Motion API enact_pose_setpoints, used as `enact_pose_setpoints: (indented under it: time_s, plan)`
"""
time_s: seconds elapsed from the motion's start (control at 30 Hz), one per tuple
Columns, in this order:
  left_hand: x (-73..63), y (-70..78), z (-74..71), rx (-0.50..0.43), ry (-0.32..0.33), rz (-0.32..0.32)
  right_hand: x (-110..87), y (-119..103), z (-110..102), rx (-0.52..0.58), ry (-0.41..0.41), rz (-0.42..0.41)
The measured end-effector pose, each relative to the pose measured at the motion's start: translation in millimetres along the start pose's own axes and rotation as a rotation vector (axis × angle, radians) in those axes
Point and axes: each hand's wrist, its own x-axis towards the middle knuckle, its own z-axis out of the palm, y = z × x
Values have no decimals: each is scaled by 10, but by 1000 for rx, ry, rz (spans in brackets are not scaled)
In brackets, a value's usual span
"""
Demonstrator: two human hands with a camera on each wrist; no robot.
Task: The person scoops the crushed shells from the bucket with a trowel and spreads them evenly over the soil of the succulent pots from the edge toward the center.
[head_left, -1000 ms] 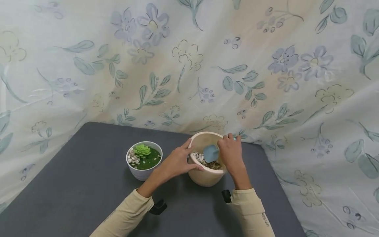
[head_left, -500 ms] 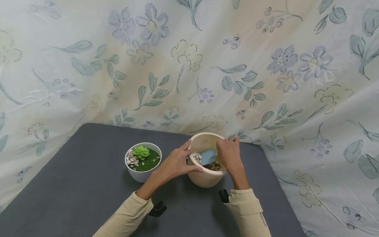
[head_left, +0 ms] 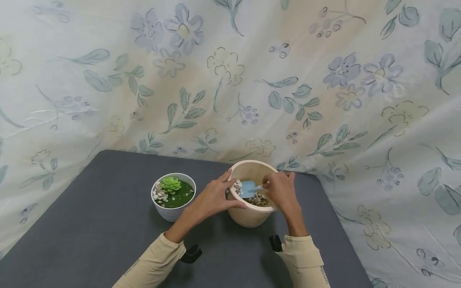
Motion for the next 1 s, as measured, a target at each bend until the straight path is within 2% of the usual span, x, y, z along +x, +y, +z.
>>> enact_pose_setpoints:
  time_s: [0.2, 0.6, 1.0]
  plan:
    - [11, -11, 12, 9, 2, 7, -45, 15, -86, -2, 58, 11]
    - [-22, -21, -7, -22, -12, -26, -148, 58, -224, 147, 49, 119]
    - [-26, -66, -3, -54, 2, -14, -282, 57, -530, 163, 105, 200]
